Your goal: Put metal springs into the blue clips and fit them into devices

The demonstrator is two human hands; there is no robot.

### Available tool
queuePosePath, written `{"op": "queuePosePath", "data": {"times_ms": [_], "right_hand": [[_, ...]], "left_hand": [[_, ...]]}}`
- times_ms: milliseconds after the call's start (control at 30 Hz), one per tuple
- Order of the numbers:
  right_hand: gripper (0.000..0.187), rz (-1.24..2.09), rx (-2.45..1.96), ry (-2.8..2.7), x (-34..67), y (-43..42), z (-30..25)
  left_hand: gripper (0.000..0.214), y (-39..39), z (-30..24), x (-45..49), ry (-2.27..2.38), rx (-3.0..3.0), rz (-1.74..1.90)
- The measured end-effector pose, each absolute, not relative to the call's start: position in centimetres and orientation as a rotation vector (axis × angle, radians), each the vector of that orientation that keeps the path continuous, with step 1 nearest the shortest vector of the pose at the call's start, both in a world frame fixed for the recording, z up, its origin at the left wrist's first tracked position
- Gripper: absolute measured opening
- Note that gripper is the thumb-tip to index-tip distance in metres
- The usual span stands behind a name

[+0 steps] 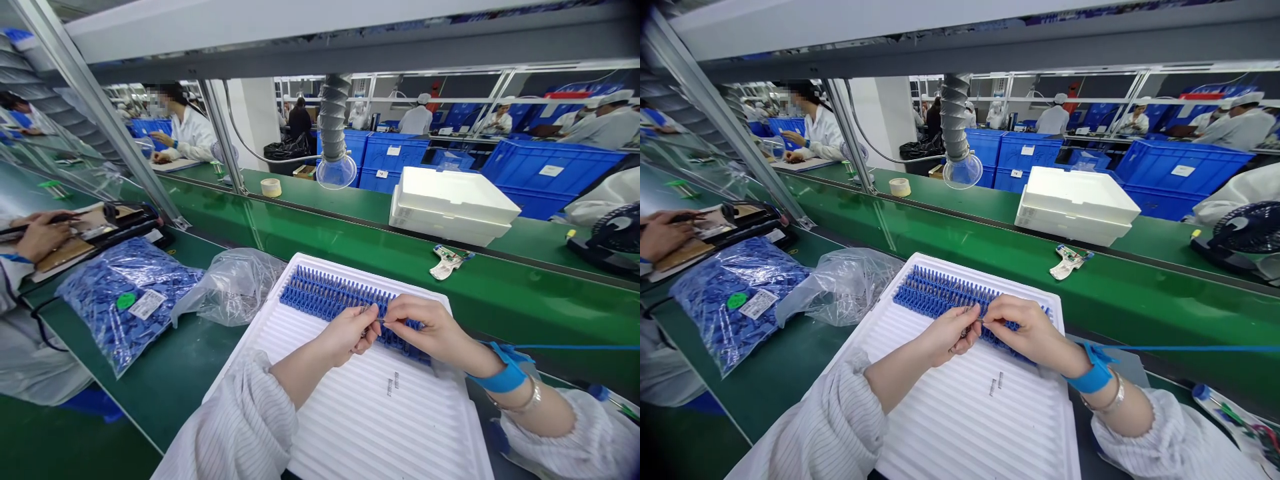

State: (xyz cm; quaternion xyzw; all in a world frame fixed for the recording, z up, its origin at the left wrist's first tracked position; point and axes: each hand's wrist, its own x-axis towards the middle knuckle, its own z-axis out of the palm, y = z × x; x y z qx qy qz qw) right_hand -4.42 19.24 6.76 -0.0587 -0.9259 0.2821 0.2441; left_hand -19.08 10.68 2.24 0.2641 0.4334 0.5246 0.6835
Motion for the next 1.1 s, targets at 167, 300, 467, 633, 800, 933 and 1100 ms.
{"op": "queuePosePath", "data": {"times_ms": [167,300,467,633,800,933,1100], "right_hand": [[0.013,0.664,-0.116,-2.494,-4.5,18.9,6.9],[0.012,0.579,-0.158,-2.453,-4.3,19.5,7.0],[0.017,0.555,-0.491,-2.626,-4.4,21.5,5.8],[0.016,0.569,-0.519,-2.749,-5.1,22.4,3.9],[0.017,0.563,-0.533,-2.808,-5.4,22.3,3.2],[0.018,0.565,-0.52,-2.829,-5.3,22.4,3.4],[0.017,0.557,-0.508,-2.836,-5.5,22.4,3.4]], "left_hand": [[0.05,10.7,2.4,-19.1,1.009,0.563,1.187],[0.052,10.9,2.5,-19.5,1.042,0.524,1.228],[0.049,11.2,2.4,-19.9,1.082,0.492,1.329],[0.043,11.2,2.3,-19.6,1.095,0.517,1.334],[0.04,11.1,2.5,-19.5,1.105,0.529,1.324],[0.04,11.0,2.5,-19.6,1.105,0.538,1.32],[0.041,11.0,2.4,-19.6,1.106,0.555,1.323]]}}
